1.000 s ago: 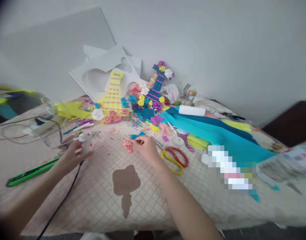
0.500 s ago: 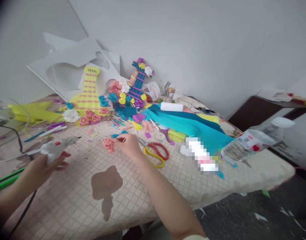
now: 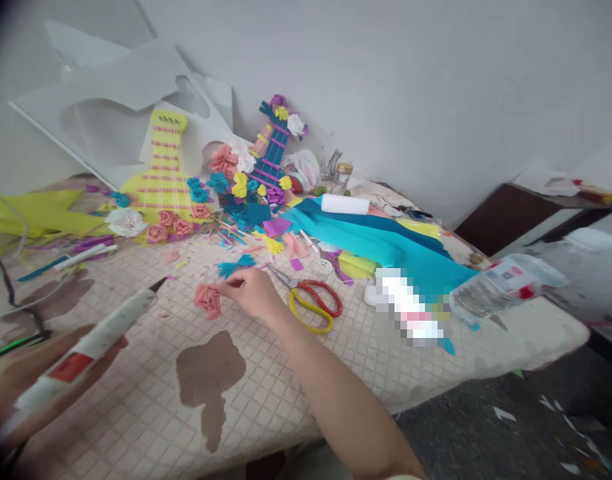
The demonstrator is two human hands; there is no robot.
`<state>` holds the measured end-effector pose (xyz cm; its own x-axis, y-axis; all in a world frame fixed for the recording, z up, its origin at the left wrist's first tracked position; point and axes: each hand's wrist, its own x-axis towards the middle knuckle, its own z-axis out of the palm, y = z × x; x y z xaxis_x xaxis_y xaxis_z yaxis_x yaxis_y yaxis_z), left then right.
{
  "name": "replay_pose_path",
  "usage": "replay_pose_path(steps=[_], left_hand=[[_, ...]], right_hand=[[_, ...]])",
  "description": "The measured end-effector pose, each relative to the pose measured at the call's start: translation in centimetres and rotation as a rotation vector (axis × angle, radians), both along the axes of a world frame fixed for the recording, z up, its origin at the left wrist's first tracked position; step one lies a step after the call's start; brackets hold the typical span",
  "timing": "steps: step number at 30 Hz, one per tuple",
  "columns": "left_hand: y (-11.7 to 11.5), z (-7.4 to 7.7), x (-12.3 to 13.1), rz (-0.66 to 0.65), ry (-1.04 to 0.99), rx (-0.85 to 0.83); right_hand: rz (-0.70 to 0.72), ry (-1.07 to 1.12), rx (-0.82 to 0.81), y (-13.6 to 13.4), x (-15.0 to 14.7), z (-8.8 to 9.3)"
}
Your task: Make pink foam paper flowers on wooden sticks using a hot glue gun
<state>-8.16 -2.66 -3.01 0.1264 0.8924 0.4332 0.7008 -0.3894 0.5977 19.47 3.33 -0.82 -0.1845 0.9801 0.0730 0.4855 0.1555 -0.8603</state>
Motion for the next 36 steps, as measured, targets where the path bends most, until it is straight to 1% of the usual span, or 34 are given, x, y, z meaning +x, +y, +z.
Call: replay_pose_path(steps=[2, 4, 5, 7, 15, 20, 24, 30, 36], left_hand=[[0.1, 0.6, 0.1, -0.101, 0.078, 0.104], [0.4, 1.2, 0.3, -0.317, 0.195, 0.252], [0.6, 1.4, 0.5, -0.382, 0.238, 0.283], [0.8, 1.7, 0.8, -0.432, 0.275, 0.292], [0.6, 1.6, 2.1, -0.472, 0.379, 0.295], [0.6, 1.4, 2.4, -0.466, 0.374, 0.275], [0.6, 1.2, 2.5, -0.434, 0.367, 0.271], [0.5, 0.7, 2.4, -0.429, 0.374, 0.242], [0.6, 0.6, 2.5, -0.422, 0.375, 0.233]], right_hand=[[0.02, -0.015, -0.017, -0.2, -0.1, 0.1], [0.017, -0.039, -0.022, -0.4, -0.2, 0.2], [0.014, -0.04, -0.025, -0.4, -0.3, 0.2], [0.022, -0.041, -0.027, -0.5, -0.4, 0.2], [-0.01, -0.091, 0.014, -0.9, -0.7, -0.1], [-0.001, -0.121, 0.045, -1.2, -0.9, 0.4], [0.014, -0.127, 0.06, -1.5, -1.1, 0.7], [0.008, -0.123, 0.039, -1.8, -1.2, 0.7], [0.013, -0.15, 0.061, -1.8, -1.2, 0.6]])
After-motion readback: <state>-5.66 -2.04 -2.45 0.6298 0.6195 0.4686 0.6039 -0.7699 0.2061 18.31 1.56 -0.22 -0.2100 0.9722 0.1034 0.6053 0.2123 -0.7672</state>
